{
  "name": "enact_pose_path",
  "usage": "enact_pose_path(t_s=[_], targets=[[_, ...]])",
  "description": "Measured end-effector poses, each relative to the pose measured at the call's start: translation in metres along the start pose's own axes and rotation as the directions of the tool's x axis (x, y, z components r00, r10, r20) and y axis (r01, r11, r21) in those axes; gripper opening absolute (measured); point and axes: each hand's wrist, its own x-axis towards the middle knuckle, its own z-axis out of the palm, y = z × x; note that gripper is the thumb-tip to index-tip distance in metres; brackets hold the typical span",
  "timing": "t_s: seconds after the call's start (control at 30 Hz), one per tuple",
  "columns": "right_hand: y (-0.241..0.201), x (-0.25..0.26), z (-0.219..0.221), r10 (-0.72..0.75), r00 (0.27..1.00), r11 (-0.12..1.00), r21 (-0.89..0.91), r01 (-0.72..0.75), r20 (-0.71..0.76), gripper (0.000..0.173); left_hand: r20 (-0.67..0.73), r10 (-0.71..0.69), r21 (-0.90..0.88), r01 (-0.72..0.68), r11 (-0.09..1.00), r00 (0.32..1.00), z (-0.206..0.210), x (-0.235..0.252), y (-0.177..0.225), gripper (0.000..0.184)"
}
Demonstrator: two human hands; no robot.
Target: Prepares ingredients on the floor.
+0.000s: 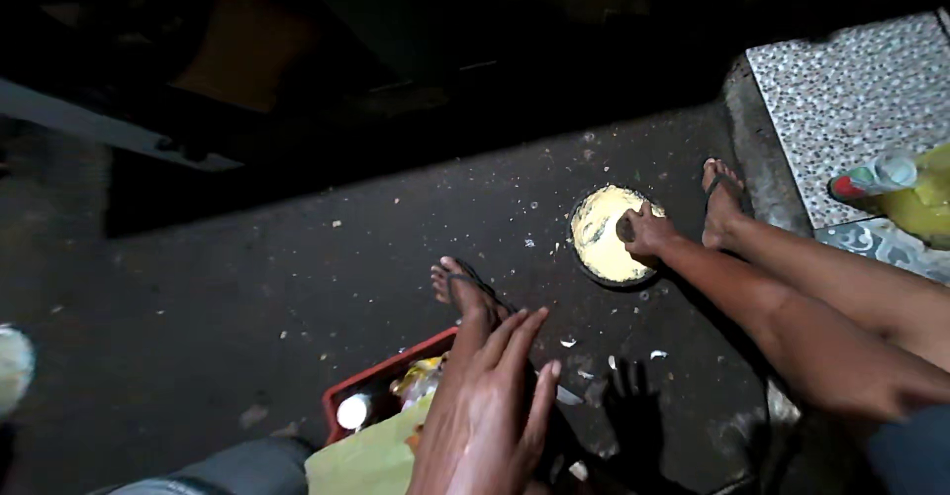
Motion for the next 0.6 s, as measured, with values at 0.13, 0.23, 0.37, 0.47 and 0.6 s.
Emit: enact_pose_path(t_s=[0.13,0.23,0.37,0.47,0.6], targets=[[-0.017,-0.027,0.003,-0.003,0.997,0.993,0.119,-0.007,0.083,0.067,0.184,-0.06,-0.037,0.068,0.997,0.981,-0.006,-0.045,0.015,0.047],[-0.015,-0.057,0.047,-0.165,0.984,0.986,-0.028,0.167,0.064,0.06,0.315,-0.081,-0.2,0.149,0.968,0.946,0.014,-0.053,0.013,0.048],[-0.02,-0.038,0.058,-0.143,0.989,0.983,-0.121,0.137,-0.041,0.053,0.397,-0.153,-0.204,0.25,0.947,0.905,0.045,-0.042,0.011,0.047],[-0.032,0.005,0.031,-0.011,0.988,0.997,-0.077,-0.001,-0.152,0.055,0.438,-0.133,-0.238,0.258,0.936,0.889,0.048,-0.036,0.025,0.047],[-0.048,0.004,0.015,0.086,0.993,0.995,0.066,-0.08,-0.086,0.059,0.75,-0.105,-0.13,0.301,0.945,0.654,0.031,-0.016,0.044,0.052]])
